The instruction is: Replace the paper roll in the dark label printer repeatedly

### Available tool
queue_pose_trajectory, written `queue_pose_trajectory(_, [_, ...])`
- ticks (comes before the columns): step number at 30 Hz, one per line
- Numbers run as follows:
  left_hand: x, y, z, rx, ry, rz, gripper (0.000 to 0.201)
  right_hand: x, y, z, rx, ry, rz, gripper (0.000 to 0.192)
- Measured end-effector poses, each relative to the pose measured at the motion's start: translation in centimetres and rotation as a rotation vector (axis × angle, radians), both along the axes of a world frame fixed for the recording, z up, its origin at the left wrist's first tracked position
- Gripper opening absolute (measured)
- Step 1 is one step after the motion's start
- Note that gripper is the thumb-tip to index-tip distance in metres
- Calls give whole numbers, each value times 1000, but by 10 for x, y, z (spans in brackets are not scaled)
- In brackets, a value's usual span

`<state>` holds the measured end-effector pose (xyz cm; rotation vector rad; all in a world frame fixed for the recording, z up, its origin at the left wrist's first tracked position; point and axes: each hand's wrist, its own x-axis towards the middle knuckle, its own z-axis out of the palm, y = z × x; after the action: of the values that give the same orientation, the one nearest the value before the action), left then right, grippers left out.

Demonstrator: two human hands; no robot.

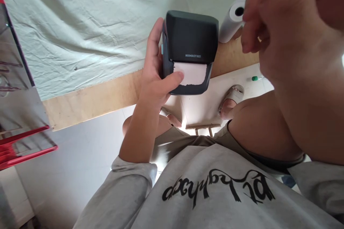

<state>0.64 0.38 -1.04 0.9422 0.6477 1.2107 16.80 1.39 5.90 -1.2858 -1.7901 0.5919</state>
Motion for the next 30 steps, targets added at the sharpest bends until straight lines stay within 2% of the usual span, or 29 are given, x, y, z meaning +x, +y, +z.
queue_pose_trajectory(2, [1,0,1,11,-19,-3,60,0,-2,0,28,19,38,22])
queue_pose_trajectory(7, [0,-1,3,30,-44,-3,53,3,-5,-3,-110,-319,26,33])
queue_pose_trajectory(10, [-1,-3,6,-29,6,-18,40,0,-5,-3,-245,-437,-10,49])
queue_pose_trajectory(12, [-1,-4,7,-47,2,-21,31,-2,-5,-3,-344,-489,-55,53])
queue_pose_trajectory(16, [-1,-3,4,-25,-50,-27,26,-3,-4,-7,-491,-480,-17,59])
queue_pose_trajectory(22, [1,-1,3,-65,12,-11,32,0,-4,-16,-516,-433,14,62])
queue_pose_trajectory(26, [7,-1,7,-113,-94,18,33,4,-4,-16,-533,-376,95,65])
queue_pose_trajectory(30, [7,1,5,-193,-136,12,33,6,-6,-14,-469,-445,102,55])
